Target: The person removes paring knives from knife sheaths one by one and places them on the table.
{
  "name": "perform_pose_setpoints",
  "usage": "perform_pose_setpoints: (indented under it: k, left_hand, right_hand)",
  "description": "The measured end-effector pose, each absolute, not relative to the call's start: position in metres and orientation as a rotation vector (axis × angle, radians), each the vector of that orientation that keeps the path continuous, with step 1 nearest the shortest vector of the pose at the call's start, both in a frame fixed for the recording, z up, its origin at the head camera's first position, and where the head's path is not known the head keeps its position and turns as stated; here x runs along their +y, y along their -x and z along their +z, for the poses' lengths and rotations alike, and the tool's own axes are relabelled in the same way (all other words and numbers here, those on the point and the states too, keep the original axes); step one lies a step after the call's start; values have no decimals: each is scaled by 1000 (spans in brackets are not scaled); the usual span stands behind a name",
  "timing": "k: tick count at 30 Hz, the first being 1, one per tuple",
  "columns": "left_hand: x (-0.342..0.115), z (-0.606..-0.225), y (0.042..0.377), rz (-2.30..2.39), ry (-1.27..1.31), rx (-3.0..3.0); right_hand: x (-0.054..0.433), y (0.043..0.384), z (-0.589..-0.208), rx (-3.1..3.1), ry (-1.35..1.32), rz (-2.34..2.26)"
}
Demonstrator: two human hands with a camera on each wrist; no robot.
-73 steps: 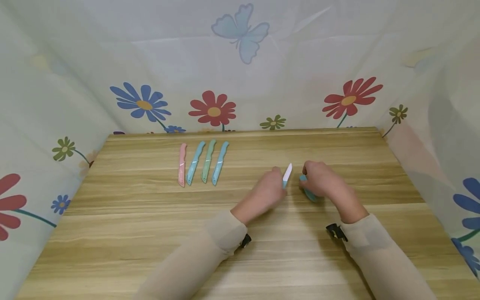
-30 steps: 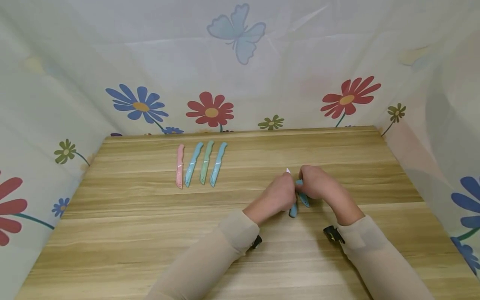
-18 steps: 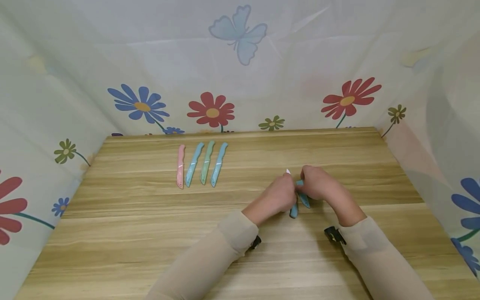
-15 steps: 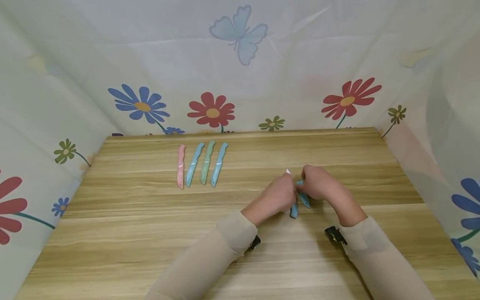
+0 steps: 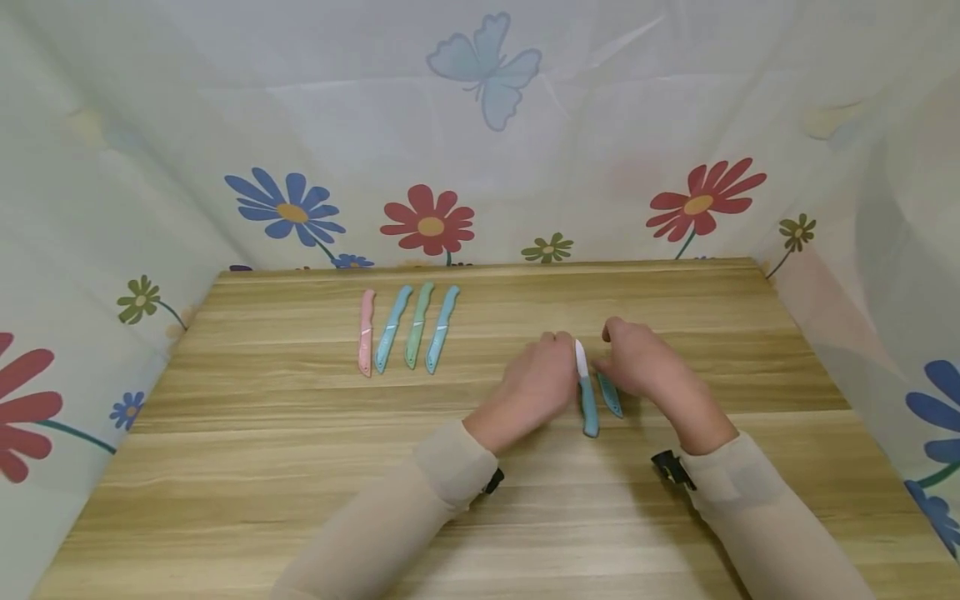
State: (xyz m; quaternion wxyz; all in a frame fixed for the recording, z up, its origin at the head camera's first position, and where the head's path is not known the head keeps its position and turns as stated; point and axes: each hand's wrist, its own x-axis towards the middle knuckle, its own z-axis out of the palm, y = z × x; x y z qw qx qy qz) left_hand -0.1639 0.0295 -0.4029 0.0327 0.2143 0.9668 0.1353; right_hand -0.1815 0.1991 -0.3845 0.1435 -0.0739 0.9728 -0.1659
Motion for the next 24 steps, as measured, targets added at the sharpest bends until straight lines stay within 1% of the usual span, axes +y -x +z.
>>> perform_pose_setpoints:
  k: [5, 14, 24]
  left_hand:
    - [20, -403, 165, 259, -668, 3090]
    - [-1, -400, 172, 151, -623, 3115]
    - [-40, -399, 189, 69, -545, 3188]
  right_hand:
    - [190, 180, -385, 2871, 252, -458]
    - [174, 176, -386, 2989, 341, -350]
    - [154, 177, -394, 3046, 436, -308]
